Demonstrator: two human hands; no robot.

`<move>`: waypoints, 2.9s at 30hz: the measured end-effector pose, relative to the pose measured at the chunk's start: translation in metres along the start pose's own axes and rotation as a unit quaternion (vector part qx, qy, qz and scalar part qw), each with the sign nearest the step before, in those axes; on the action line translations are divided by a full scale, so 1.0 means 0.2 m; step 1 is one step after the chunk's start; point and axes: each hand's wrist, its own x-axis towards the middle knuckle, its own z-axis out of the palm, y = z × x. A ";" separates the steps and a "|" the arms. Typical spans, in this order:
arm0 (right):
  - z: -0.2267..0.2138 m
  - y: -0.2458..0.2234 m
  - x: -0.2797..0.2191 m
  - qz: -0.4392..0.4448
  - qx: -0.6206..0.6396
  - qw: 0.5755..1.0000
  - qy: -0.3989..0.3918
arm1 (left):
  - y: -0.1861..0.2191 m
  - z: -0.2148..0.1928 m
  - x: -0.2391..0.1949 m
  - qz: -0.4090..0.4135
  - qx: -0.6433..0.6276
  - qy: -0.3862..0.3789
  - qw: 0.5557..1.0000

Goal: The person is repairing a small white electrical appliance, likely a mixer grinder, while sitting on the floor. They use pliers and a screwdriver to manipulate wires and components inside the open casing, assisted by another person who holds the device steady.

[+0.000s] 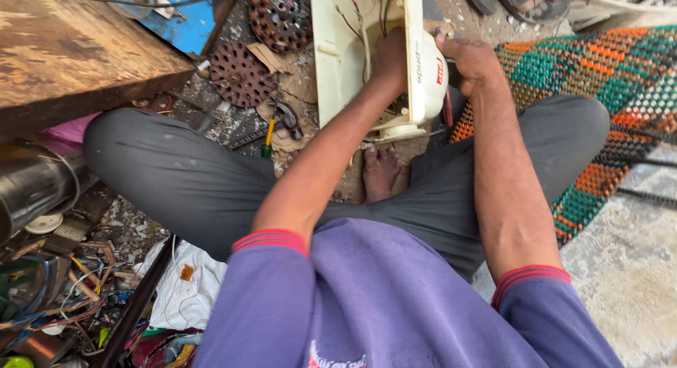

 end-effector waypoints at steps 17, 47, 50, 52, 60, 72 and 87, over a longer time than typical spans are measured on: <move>-0.39 0.63 0.28 -0.375 -0.551 0.635 0.391 | -1.30 -1.14 -0.13 -0.249 0.138 0.337 0.897; -0.15 0.66 -0.21 0.013 0.200 0.976 0.080 | -0.50 0.10 -0.02 0.237 -0.084 -0.209 0.945; -0.17 0.69 -0.18 0.019 0.198 0.979 0.045 | -0.53 0.07 0.01 0.186 -0.044 -0.298 0.935; -0.19 0.67 -0.16 0.020 0.177 0.983 0.039 | -0.52 0.05 0.02 0.122 -0.072 -0.324 0.935; -0.18 0.64 -0.16 0.024 0.184 0.982 0.026 | -0.56 0.00 -0.04 0.060 0.019 -0.262 0.963; -0.04 0.67 -0.22 -0.078 0.111 0.991 0.017 | -0.46 -0.23 -0.32 -0.120 -0.191 -0.205 0.952; -0.08 0.62 -0.18 -0.073 0.072 0.994 -0.023 | -0.11 -0.38 -0.62 -0.026 -0.139 -0.110 0.984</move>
